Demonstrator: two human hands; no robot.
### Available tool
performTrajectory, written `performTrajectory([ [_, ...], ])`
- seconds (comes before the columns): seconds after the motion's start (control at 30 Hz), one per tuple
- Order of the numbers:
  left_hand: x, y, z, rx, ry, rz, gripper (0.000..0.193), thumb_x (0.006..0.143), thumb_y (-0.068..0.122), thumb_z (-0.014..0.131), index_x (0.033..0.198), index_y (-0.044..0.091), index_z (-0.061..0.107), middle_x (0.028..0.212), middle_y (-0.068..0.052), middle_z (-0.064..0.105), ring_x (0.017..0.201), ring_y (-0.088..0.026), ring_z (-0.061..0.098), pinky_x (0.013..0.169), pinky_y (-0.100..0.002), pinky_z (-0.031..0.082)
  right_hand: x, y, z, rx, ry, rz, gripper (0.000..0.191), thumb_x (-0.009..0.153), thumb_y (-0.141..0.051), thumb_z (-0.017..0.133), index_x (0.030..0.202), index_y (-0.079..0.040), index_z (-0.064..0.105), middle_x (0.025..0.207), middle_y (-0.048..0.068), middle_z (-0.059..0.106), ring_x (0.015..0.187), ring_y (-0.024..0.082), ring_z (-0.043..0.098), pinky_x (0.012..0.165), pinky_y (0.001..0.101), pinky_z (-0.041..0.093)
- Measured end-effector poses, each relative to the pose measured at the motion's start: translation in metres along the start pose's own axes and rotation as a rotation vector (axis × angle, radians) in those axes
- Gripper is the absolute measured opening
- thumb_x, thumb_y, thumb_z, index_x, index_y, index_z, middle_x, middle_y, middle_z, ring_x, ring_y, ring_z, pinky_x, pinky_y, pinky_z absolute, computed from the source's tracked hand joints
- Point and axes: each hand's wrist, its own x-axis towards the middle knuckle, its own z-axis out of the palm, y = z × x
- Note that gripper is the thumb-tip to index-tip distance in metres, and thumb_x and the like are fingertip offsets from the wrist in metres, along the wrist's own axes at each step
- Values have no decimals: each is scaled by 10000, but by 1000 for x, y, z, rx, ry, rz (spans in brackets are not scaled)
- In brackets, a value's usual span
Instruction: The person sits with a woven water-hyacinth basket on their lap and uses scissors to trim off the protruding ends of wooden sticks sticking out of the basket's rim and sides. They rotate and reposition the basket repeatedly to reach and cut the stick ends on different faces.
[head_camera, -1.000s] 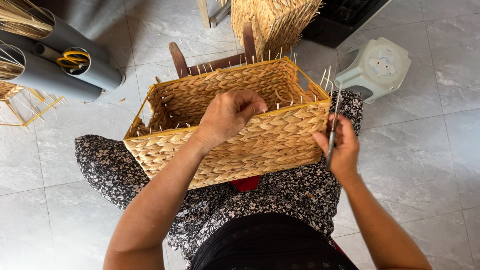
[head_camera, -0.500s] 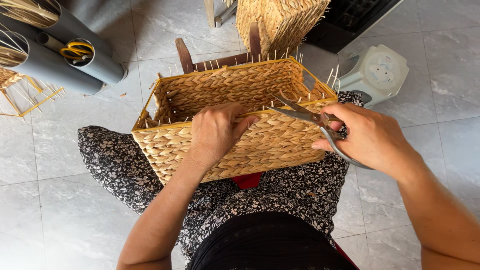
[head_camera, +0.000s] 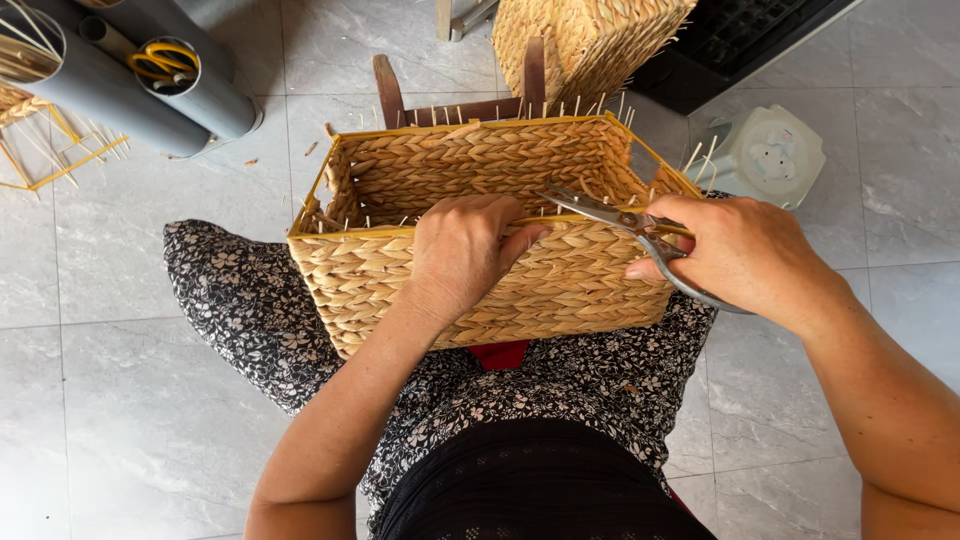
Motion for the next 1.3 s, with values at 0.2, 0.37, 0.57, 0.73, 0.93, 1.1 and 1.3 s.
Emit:
performTrajectory([
  [0.2,2,2,-1,-32,-6,-11,344,931,442,737,849,108,734,754,-38,703,686,-196,697,642,-374,557,-3,6,4,28,29,-4,529,740,-599,804,1119,-233,751,609,44,696,564,221,683,565,379,518],
  [0.37,-4,11,11,28,280,115,334,931,317,754,1184,103,710,1280,-106,669,1294,-287,601,1119,-511,475,-7,29,26,274,131,-25,382,819,-321,844,1132,-129,739,742,37,704,638,150,646,589,287,494],
  [0.57,-66,52,53,-90,141,244,549,980,204,740,1500,168,569,1668,-65,342,1586,-275,283,1309,-547,242,11,67,107,934,621,-211,262,1020,-38,790,1214,10,621,991,10,690,908,52,639,814,198,523],
  [0.73,-89,36,76,-16,-6,238,535,981,229,742,1479,118,580,1685,-74,336,1587,-283,253,1299,-505,218,27,75,158,1071,819,-196,269,1100,68,782,1275,15,584,985,6,618,839,46,565,759,174,468],
  [0.93,-82,36,51,-236,127,173,454,957,134,746,1389,174,614,1553,-53,503,1500,-272,440,1239,-466,361,31,65,168,1482,904,-199,196,1053,-29,716,1209,-72,605,918,-27,558,671,43,499,585,186,408],
  [1.1,-38,39,24,-287,256,129,422,974,75,724,1378,119,607,1448,-79,592,1412,-302,557,1173,-447,490,42,49,188,1610,978,-183,170,1054,-88,684,1206,-83,610,843,-37,530,682,46,441,608,208,351],
  [1.3,45,58,48,-129,166,160,409,999,229,671,1341,13,609,1257,-162,664,1204,-338,649,1072,-500,509,48,44,209,1894,823,-31,275,1051,-172,607,1277,-16,590,1126,44,664,1009,120,666,903,264,556],
])
